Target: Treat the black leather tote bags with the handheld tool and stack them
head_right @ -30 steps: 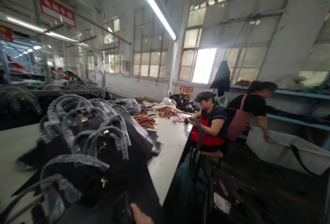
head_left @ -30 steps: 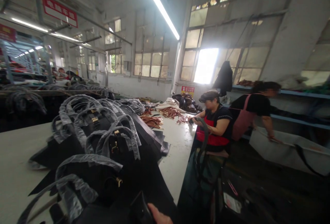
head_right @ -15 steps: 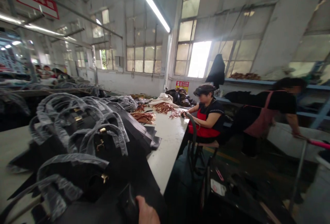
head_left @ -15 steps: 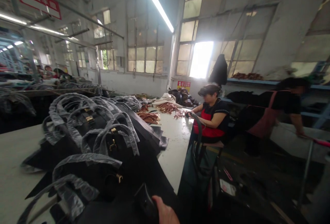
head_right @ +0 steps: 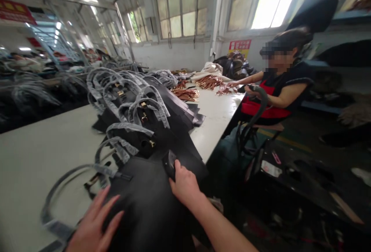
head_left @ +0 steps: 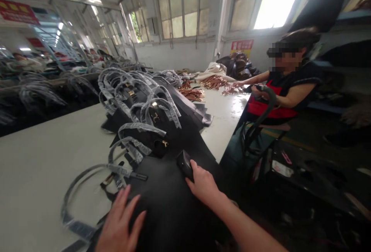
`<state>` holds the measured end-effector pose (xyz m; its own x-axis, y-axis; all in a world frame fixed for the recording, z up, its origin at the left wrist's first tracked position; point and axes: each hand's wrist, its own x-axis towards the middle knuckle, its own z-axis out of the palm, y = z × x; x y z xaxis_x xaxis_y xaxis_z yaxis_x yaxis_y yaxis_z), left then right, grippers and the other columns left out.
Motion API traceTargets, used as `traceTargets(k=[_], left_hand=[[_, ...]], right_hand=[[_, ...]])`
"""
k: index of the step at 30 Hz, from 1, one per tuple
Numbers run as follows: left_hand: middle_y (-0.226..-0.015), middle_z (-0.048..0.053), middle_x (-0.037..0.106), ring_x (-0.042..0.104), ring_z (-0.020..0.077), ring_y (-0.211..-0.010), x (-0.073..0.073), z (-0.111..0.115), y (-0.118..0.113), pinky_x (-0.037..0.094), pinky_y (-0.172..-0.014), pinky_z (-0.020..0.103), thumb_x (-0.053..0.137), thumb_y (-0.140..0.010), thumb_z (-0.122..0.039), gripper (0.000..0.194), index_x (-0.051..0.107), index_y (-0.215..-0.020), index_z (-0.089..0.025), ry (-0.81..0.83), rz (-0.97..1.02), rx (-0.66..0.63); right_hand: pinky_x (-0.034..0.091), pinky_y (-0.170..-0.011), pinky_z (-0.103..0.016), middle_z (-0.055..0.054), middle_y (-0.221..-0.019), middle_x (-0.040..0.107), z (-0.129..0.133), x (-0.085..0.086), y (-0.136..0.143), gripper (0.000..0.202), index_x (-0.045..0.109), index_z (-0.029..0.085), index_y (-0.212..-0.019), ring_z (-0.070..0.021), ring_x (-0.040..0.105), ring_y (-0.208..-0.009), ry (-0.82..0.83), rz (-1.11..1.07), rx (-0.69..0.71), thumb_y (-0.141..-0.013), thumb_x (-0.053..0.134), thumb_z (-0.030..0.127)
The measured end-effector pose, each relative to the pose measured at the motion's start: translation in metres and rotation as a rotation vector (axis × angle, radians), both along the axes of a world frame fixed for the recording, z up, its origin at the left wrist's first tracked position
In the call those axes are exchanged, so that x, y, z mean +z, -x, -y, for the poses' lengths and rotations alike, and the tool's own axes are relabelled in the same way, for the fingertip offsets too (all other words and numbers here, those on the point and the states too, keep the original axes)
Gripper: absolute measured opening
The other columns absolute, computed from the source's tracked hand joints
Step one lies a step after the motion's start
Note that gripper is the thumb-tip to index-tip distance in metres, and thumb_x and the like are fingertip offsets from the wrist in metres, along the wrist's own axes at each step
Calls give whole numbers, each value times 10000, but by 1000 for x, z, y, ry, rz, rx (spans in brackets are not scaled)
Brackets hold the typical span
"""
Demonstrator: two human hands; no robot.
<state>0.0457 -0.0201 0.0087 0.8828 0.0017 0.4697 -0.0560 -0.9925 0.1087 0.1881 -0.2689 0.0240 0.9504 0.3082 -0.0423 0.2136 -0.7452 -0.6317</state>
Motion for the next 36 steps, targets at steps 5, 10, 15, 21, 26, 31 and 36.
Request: traceTargets(k=[5, 10, 15, 21, 26, 31, 36], left_hand=[[-1539, 76, 284, 242, 362, -1403, -34, 60, -28, 289, -1049, 643, 413, -933, -482, 544, 397, -1432, -265, -91, -267, 73], [-1562, 53, 217, 185, 384, -1415, -30, 42, -31, 221, -1067, 653, 363, -940, -545, 590, 331, -1465, -279, -94, -330, 177], [-1561, 54, 220, 199, 375, -1413, -27, 11, -36, 227, -1061, 655, 345, -947, -537, 597, 277, -1482, -280, -100, -346, 190], [-1563, 56, 213, 201, 360, -1414, -31, -3, -40, 219, -1069, 640, 345, -947, -532, 606, 261, -1488, -273, -149, -344, 165], [-1535, 92, 289, 246, 363, -1399, -16, 13, -45, 236, -1067, 644, 360, -952, -434, 525, 389, -1439, -240, -113, -366, 214], [-1544, 74, 275, 225, 245, -1425, 5, 94, -81, 250, -1144, 469, 387, -947, -286, 449, 461, -1380, -191, -13, -310, -152], [-1511, 43, 353, 280, 275, -1397, -9, 153, -122, 244, -1127, 559, 414, -956, -467, 494, 407, -1407, -267, 33, -330, -444]], right_hand=[[483, -888, -349, -107, -1104, 691, 16, 16, -11, 615, 455, 191, -1341, -276, 648, -1033, -70, 0, 62, -772, 664, 294], [533, -631, -296, -7, -715, 684, 76, 40, -40, 587, 383, 188, -1361, -194, 676, -625, -93, -103, 7, -844, 584, 381], [451, -386, -217, 59, -501, 561, 138, 45, -46, 427, 547, 173, -1137, -140, 568, -416, -86, -379, 58, -780, 651, 385], [441, -385, -176, 67, -558, 547, 168, 54, -29, 448, 537, 171, -1094, -105, 555, -443, -165, -669, 30, -749, 696, 409], [440, -382, -195, 62, -534, 564, 152, 43, -38, 441, 570, 171, -1100, -117, 555, -425, -180, -570, 57, -752, 695, 411], [427, -406, -191, 64, -472, 574, 127, 31, -54, 526, 526, 170, -1241, -120, 556, -409, -169, -393, 16, -798, 657, 421], [418, -398, -190, 63, -487, 580, 142, 51, -49, 611, 481, 169, -1309, -120, 555, -415, -148, -423, 15, -790, 669, 432]])
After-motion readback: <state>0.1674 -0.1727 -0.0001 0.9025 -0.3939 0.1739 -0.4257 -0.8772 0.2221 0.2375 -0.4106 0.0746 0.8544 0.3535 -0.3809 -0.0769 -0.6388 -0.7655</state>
